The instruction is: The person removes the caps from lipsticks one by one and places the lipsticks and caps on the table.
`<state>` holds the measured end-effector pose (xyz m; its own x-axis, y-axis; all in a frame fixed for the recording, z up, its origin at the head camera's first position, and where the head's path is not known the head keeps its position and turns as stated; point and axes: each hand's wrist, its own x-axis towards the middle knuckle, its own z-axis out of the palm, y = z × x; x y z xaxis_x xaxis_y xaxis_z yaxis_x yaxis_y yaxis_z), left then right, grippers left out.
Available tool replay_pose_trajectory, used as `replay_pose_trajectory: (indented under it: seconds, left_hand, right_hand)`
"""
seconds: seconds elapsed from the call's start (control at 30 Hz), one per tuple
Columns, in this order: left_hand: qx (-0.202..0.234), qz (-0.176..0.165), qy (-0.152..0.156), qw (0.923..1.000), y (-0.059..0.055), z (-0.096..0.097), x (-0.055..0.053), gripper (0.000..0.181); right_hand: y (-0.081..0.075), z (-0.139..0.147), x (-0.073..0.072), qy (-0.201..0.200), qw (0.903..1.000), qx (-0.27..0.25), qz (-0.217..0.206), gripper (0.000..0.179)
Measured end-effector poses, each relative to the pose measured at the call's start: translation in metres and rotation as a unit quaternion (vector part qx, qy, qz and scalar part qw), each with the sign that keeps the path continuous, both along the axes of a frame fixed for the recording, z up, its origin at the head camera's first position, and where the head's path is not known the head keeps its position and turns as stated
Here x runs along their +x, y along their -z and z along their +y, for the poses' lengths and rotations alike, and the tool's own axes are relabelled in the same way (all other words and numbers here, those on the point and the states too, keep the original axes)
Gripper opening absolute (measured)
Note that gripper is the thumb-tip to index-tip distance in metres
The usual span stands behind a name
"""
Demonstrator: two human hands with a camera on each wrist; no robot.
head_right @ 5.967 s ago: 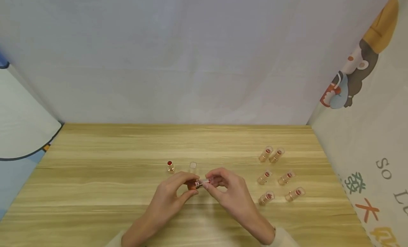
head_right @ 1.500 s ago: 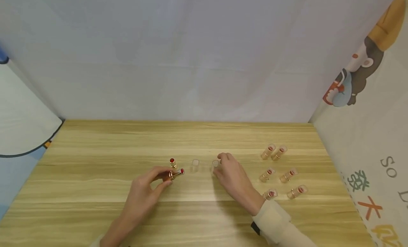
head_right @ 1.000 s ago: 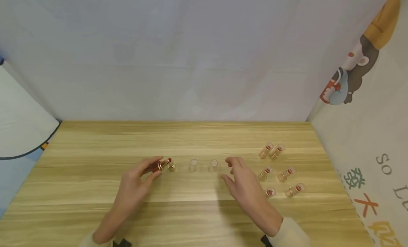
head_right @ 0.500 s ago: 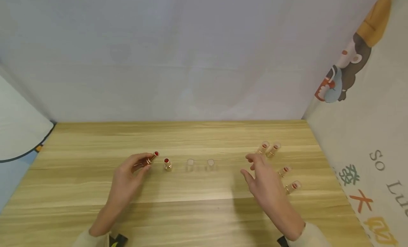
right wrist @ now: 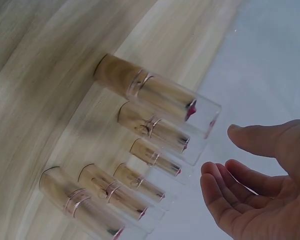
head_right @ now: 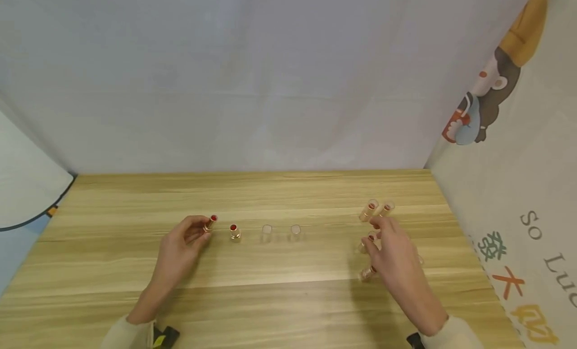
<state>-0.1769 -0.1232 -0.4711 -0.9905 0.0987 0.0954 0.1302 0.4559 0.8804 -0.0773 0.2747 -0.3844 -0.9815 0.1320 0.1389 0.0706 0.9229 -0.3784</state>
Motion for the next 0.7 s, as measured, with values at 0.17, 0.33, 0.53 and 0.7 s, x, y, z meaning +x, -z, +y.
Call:
replay_pose_trajectory:
  seconds: [0.17,0.33,0.53,0.7]
  left_hand:
    - [0.005,-0.030,-0.003,0.9995,0.004,-0.002,-0.011,0.031]
    - [0.017,-0.048,0.001,0.9987,0.007,-0.004,-0.021,0.031]
    - [0.018,-0.051,0.009,0.9985,0.012,-0.005,-0.032,0.033]
    - [0.016,-0.047,0.016,0.9986,0.015,-0.006,-0.040,0.032]
  right_hand:
    - [0.006,0.002,-0.005,0.007,0.9999,0.000,-0.014,0.037]
    - [0.010,0.002,-0.012,0.011,0.9995,-0.005,-0.028,0.034]
    - [0.016,0.001,-0.017,0.015,0.9991,-0.003,-0.039,0.030]
    - [0.020,-0.001,-0.021,0.013,0.9993,0.001,-0.034,0.027]
